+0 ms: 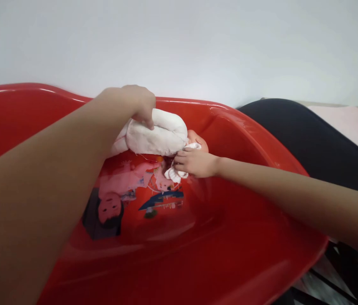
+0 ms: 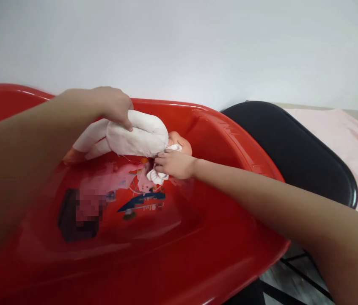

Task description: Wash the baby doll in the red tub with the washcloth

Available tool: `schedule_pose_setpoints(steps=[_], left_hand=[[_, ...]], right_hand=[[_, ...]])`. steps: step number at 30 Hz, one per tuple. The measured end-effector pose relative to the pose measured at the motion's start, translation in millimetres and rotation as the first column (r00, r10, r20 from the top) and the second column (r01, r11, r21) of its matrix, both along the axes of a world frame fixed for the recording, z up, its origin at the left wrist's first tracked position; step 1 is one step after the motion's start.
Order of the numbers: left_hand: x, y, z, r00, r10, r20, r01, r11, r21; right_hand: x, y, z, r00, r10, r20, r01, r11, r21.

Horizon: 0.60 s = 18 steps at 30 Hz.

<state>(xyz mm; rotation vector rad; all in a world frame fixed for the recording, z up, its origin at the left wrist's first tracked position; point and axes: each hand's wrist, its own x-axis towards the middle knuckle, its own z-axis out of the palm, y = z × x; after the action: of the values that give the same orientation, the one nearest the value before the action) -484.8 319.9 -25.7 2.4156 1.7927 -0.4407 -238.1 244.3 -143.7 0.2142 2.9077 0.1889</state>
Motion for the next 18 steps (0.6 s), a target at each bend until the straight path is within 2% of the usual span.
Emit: schedule_pose_setpoints(steps=[3,6,8,12,18], left_hand=[[2,-3,1.9,0.998,-0.017,-0.056,0.017,1.0,-0.013],[5,-9,5.7,0.997,-0.021,-0.081,0.022,1.0,0.006],[6,-12,7.9,0.996,-0.014,-0.087,0.015,1.0,0.006],[9,-9,9.5,0.996,-0.01,-0.088,0.01,1.0,-0.004],[7,14,-0.4,0.997,0.019,-0.072,-0.022,0.999,-0.047]], right_hand=[[3,6,16.6,0.998,0.061,-0.034,-0.062,0.998,-0.024],[6,13,26.7,0.995,0.009,-0.102,-0.002,0.998,0.06],[6,15,26.2,0.995,-0.026,-0.095,0.031,0.998,0.047],[-1,13,16.8,0.999,-0.048,-0.02,0.046,0.994,-0.095],[-9,6,8.1,0.997,-0.075,0.011,0.075,0.976,-0.206]])
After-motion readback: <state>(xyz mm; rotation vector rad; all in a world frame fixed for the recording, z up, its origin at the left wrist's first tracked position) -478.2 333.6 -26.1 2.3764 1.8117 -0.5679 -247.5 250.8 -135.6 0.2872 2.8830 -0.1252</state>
